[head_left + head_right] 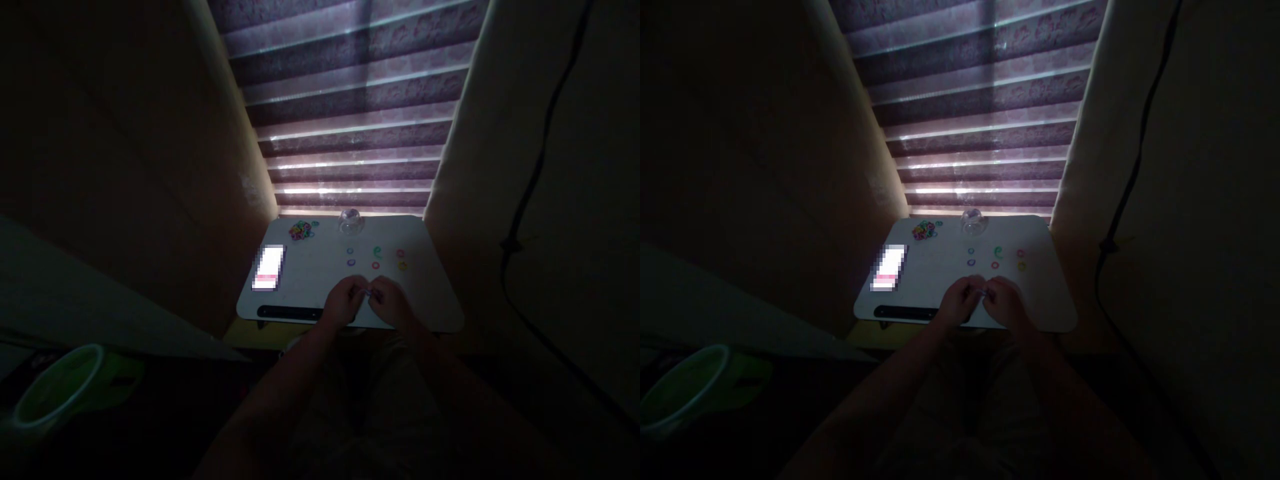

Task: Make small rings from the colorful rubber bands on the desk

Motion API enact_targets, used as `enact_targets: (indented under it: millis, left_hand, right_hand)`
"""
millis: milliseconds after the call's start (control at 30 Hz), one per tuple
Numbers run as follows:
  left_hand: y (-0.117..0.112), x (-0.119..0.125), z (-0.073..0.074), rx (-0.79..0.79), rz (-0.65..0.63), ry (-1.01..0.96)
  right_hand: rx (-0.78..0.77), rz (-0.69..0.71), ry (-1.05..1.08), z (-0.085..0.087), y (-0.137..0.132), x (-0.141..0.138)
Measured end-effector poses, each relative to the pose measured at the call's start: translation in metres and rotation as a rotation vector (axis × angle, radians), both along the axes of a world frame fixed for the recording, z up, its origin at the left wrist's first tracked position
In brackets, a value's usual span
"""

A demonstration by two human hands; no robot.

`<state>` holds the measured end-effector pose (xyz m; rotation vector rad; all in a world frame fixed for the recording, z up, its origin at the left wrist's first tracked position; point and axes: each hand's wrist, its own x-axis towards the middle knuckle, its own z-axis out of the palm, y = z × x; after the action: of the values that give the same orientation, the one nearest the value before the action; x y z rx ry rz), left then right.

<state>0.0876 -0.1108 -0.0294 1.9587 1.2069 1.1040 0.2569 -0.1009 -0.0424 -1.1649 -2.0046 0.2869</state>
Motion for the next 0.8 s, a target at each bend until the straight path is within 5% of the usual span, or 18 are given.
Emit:
enact_targets:
  millis: [800]
  left_hand:
    - [-0.0026, 0.0016, 0.0046, -0.013, 0.079, 0.039]
  right_hand:
    - [-0.007, 0.032, 0.102, 0.0029, -0.0027, 0.0002]
